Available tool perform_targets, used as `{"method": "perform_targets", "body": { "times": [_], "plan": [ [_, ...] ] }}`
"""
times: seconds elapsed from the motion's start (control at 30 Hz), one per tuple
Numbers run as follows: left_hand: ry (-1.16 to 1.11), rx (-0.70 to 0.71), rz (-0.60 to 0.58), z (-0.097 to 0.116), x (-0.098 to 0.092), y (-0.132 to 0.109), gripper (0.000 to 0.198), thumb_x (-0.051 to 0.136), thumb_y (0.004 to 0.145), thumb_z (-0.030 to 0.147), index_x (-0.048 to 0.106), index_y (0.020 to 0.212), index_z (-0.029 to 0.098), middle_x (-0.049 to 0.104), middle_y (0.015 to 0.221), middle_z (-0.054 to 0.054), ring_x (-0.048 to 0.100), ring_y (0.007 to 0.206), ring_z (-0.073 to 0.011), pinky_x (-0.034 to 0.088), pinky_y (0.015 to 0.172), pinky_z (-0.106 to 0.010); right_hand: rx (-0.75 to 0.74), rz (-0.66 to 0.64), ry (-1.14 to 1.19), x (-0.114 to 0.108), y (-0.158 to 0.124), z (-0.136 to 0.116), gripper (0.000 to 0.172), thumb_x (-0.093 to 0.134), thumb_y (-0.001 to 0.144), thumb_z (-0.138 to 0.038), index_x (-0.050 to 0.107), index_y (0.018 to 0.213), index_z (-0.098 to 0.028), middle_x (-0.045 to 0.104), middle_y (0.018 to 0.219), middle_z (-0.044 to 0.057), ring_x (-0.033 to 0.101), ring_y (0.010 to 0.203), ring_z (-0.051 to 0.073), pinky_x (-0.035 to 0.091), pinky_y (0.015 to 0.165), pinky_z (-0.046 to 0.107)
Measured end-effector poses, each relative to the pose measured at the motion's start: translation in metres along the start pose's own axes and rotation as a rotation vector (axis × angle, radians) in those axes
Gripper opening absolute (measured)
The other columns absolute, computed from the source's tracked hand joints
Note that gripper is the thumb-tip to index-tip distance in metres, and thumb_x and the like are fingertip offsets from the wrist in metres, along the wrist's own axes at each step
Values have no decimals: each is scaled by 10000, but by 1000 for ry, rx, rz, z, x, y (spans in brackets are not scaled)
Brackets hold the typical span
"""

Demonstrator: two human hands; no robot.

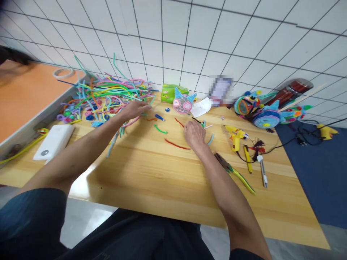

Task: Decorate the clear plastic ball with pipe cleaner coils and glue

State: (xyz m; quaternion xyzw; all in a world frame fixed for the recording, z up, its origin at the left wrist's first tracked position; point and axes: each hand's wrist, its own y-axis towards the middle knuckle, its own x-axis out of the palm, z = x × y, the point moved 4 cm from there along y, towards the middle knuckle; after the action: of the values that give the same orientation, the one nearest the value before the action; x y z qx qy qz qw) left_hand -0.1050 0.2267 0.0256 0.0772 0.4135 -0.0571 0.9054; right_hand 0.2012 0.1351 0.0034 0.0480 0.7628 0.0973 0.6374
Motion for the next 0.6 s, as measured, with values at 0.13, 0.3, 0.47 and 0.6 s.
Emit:
{"method": "perform_targets", "body": {
  "times": [0.13,0.3,0.47,0.6],
  "plan": [
    [107,134,105,43,-15,-23,294,635,934,400,819,940,170,820,1041,-93,716,1002,-276,518,904,-351,-121,72,48,-18,-18,-1,157,582,983,-198,727,923,-205,778,1046,156,695,1053,312,512,920,416],
    [-398,24,-144,98,24,-70,364,692,930,512,728,816,168,758,777,-55,633,632,-155,490,623,-286,-236,220,157,-37,-45,-3,180,528,1037,-257,678,941,-235,763,957,127,679,975,306,495,916,421],
    [-917,-92,-302,123,79,-89,299,796,882,427,673,811,164,769,763,-38,542,483,-71,434,487,-218,-248,150,212,-38,-63,-12,147,535,1048,-275,668,995,-241,778,903,97,711,906,284,481,874,381],
    [-961,-114,-226,121,92,-84,255,766,910,364,667,788,164,781,754,-31,534,454,-68,410,444,-209,-181,57,356,-35,-71,-9,167,544,1040,-299,700,1081,-255,811,934,64,737,857,255,493,800,339]
  ]
}}
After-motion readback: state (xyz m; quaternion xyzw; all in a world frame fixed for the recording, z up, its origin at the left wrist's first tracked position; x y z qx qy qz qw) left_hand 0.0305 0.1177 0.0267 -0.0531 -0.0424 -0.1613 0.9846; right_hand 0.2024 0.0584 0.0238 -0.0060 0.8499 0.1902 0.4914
